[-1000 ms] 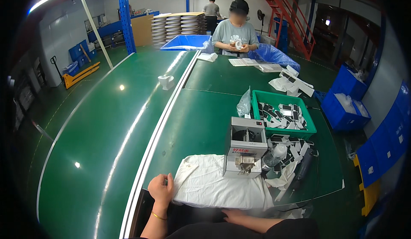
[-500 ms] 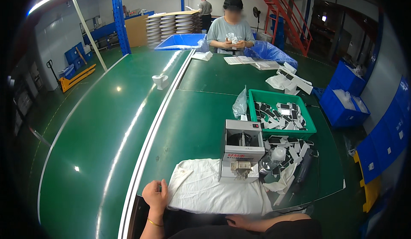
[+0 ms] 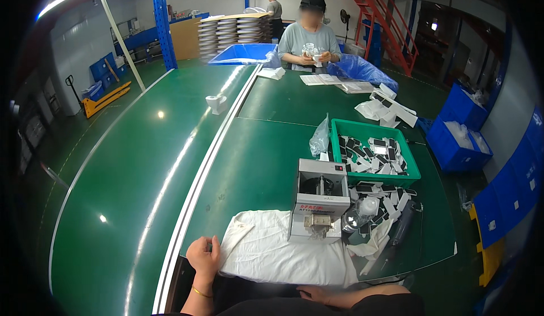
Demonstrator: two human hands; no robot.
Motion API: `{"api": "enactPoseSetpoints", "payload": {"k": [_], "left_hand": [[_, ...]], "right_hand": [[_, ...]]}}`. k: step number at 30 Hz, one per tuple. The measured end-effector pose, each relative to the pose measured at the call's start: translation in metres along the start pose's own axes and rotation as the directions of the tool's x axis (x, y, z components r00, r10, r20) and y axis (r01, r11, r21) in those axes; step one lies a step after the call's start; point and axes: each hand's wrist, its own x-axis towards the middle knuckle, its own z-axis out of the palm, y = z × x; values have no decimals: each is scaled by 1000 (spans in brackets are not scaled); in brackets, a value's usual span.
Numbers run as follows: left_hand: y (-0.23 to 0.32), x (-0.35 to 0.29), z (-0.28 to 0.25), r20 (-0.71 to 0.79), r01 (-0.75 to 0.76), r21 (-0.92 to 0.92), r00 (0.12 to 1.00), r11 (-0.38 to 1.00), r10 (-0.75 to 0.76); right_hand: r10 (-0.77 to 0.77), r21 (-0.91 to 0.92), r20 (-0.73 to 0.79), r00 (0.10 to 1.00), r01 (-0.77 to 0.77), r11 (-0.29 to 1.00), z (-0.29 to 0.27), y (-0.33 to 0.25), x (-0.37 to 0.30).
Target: Assembling electronic device components using an electric screwdriver at a production workstation.
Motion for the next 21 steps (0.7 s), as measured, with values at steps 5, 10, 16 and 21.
{"api": "enactPoseSetpoints", "payload": {"k": [5,10,16,21], "left_hand": [[-1,2,0,-11,-8,-4,1000,1000,8],[1,1,2,-13,-9,-18,1000,1000,9],[-1,-1,2,-22,-13,-24,1000,1000,13],[-1,0,2,-7,-5,9,1000,1000,5]], "right_hand": [[-25,-36,-48,999,23,999,0,-5,1],[-83,-40,-117,990,78,996,4,0,-1],[-9,-2,-51,999,9,1000,6,0,-1],[-33,4,-85,996,33,999,11,8,-1]]}}
